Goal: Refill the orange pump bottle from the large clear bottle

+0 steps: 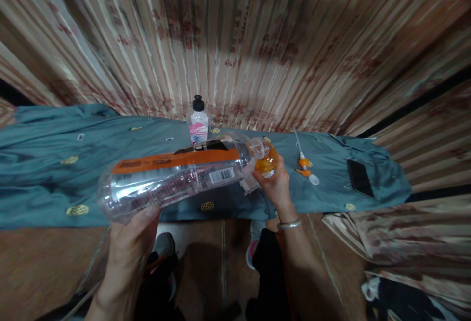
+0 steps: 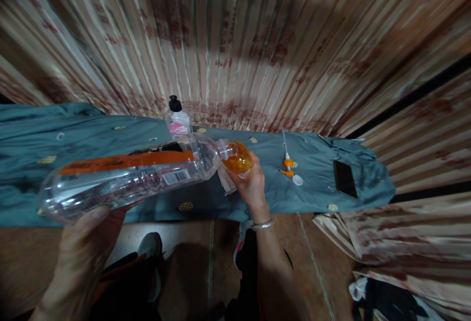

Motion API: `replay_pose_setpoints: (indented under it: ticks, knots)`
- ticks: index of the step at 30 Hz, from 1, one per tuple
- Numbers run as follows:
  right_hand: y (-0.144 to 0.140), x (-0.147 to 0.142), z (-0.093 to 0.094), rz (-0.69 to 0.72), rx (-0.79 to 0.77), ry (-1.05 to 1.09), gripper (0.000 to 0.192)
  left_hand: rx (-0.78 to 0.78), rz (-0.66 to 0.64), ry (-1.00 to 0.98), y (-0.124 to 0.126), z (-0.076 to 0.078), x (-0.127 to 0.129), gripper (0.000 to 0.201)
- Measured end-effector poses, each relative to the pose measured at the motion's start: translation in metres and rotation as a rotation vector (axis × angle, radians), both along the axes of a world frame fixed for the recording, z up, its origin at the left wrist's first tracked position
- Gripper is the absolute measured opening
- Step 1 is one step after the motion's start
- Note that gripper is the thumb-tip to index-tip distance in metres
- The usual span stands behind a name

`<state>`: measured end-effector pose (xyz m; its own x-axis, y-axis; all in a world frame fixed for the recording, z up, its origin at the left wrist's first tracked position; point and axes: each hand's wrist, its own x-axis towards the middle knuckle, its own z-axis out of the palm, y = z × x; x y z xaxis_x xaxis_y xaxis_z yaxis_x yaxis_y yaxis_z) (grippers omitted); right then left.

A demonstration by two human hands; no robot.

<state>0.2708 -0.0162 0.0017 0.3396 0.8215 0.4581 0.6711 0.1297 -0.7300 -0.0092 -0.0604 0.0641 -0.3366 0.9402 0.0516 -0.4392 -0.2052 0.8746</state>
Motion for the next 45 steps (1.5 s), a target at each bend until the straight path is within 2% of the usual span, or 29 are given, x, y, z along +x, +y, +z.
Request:
replay_pose_setpoints:
  ticks: [11,26,36,45]
  knots:
    - [0.0006,-0.0002,0.0,-0.008,-0.02,0.003,0.073,0.031,-0.026,-0.001,0.0004,0.0036,0.0008,0.073]
    - [0.0,-0.0014,0.0011,-0.001,-0.023,0.009,0.072,0.019,0.015,0.013,-0.0005,0.002,-0.0007,0.073]
    - [0.0014,-0.0007,-0.0004,-0.001,-0.01,0.006,0.071,0.039,0.005,0.006,-0.0007,0.0075,0.0021,0.074]
    - [0.0013,-0.0015,0.0011,0.002,-0.003,0.017,0.071,-0.015,0.013,-0.021,-0.001,0.0026,-0.0005,0.077]
